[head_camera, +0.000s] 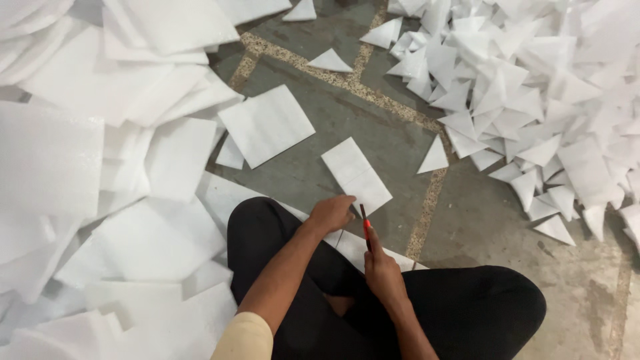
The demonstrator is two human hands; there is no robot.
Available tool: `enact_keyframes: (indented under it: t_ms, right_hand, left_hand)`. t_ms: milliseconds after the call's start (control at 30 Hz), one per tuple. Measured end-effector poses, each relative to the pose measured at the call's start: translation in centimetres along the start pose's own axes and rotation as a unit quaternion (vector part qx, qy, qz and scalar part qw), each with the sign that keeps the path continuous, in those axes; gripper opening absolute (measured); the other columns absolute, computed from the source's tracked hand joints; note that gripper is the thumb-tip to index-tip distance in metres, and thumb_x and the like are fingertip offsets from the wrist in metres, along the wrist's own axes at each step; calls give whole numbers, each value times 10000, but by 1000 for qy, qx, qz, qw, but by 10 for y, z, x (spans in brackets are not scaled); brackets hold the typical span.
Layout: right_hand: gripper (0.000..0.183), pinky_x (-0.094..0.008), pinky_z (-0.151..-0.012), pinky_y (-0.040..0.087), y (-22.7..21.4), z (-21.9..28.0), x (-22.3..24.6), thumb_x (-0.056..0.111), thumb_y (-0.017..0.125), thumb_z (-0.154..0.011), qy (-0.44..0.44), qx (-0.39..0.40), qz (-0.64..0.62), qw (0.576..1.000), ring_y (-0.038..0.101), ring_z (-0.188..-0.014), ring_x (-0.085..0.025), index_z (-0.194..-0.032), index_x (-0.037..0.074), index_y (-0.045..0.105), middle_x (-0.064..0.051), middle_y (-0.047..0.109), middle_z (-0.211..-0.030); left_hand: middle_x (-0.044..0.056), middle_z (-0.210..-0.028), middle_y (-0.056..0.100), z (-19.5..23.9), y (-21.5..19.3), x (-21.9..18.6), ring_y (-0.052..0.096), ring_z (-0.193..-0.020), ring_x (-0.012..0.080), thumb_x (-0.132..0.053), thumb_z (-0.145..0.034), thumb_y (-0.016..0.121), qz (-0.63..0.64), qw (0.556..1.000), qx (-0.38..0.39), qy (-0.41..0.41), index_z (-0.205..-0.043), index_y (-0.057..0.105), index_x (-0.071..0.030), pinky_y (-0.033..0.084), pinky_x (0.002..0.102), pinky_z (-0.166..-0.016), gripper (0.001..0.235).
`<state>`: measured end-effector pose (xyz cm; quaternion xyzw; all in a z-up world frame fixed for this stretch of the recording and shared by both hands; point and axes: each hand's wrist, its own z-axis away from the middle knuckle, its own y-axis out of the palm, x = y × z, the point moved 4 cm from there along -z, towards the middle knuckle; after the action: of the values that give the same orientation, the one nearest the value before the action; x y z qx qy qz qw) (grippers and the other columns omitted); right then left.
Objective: The person sits on the floor and uses a red utility knife to cut white foam sheets into triangular pieces. They repeatedly pick up a sheet, cut it diagonally, and toss the resulting triangles into a growing pile.
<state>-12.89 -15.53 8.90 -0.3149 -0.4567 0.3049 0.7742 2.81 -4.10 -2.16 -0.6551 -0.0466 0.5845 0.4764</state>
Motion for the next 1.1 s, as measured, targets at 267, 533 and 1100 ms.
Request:
enact_keyframes:
  t_ms: [267,533,1100]
  right_hand:
    - [695,-571,-763,524,7,-64,5,166,473,-974,4,-4,-8,1000,706,-807,-477,-1619,244,225,-307,717,-902]
    - [667,-586,-745,522,14,-140,29,148,512,-971,-70,-54,37,995,686,-809,-502,-1597,211,288,-300,724,-897]
    - [595,-586,-748,544,19,-110,28,166,514,-959,-119,-30,44,991,695,-845,-507,-1537,181,375,-293,719,-951]
  left_hand:
    - [107,-1325,615,-66,-63,16,580,-1174,333,-122,-834,588,-248,950,-189,-33,-1368,612,-224,475,590,-849,544]
    - [56,-1135,641,-30,-45,7,598,-1111,277,-257,-783,753,-212,963,-147,-79,-1130,669,-180,482,533,-858,365]
    - [34,-1193,624,-17,-46,3,570,-1141,265,-316,-745,818,-220,955,-190,-64,-1199,663,-181,471,543,-860,498]
